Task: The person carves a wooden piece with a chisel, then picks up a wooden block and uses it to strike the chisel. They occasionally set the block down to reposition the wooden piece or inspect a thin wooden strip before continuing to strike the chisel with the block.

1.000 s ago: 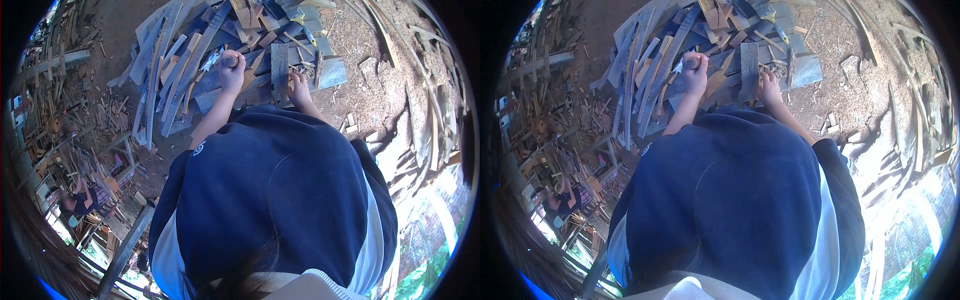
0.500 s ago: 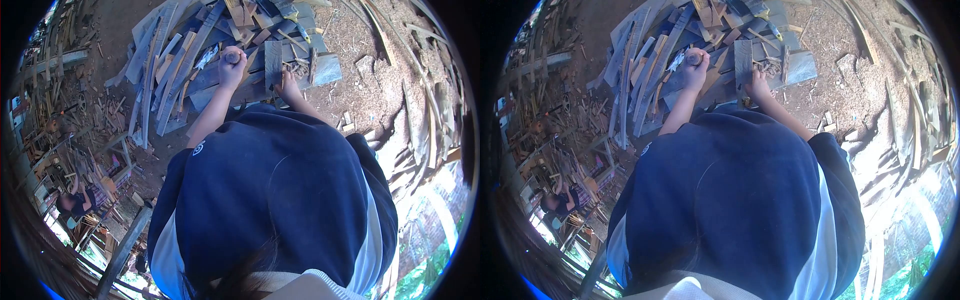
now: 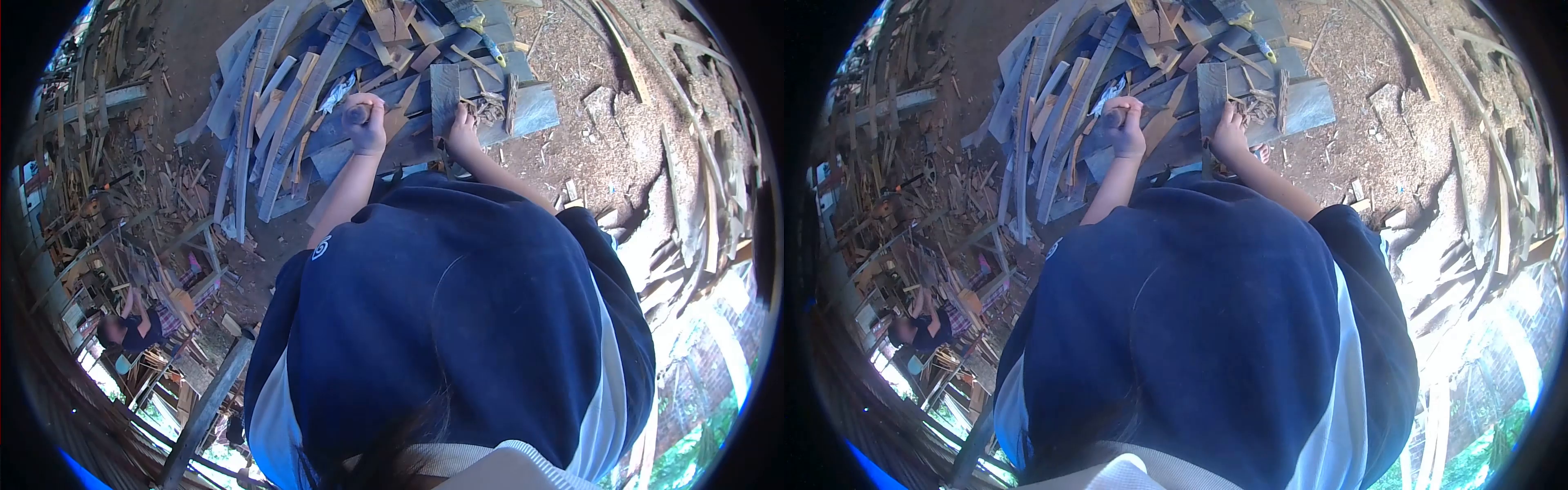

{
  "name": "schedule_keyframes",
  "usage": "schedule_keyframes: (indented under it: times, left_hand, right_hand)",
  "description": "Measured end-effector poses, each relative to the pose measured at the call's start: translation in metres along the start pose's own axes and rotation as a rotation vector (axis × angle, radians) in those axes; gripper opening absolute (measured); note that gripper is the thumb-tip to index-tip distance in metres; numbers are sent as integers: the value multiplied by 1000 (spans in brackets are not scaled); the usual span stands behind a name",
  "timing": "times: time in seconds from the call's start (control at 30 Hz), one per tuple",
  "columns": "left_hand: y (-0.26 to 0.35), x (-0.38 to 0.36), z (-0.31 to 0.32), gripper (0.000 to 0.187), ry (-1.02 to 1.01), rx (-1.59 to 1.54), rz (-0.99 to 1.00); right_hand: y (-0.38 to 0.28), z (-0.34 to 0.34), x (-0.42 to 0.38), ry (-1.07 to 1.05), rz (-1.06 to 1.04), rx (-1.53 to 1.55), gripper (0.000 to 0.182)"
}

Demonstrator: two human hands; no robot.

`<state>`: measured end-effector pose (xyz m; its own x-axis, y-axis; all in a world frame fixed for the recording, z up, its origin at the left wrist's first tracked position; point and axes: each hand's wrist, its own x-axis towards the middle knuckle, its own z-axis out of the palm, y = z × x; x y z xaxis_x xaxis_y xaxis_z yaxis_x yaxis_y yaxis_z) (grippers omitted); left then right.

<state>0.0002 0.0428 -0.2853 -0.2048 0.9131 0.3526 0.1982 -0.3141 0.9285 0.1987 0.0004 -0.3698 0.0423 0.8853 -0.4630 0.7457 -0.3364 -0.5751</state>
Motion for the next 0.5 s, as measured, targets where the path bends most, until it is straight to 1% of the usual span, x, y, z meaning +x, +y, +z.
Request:
schedule_keyframes:
  times: [0.07,0.1,0.17,0.2,0.27,0.33,0.4,0.43,0.5]
  left_hand:
    - [-3,3,0,17,70,-51,-45]
    - [-1,4,1,17,69,-51,-44]
    - [1,7,3,16,22,69,17]
    - [3,7,5,16,22,72,19]
    - [7,6,10,16,-86,96,18]
    - [8,5,13,15,-54,88,8]
    - [4,7,11,15,32,89,-12]
    - [1,6,7,15,30,91,-11]
    - [-3,6,0,15,95,-89,-65]
  right_hand:
    - [1,-1,2,0,1,4,101]
    - [-2,-4,2,-3,2,7,100]
    - [-7,-9,0,-14,21,-4,99]
    - [-9,-9,0,-26,40,-16,97]
    - [-13,-9,1,-24,50,-58,98]
    - [-17,-9,1,-22,62,-100,98]
    - [-18,-9,2,-32,73,-125,99]
    - [-18,-9,3,-33,73,-123,99]
    - [-21,-9,4,-56,111,-141,98]
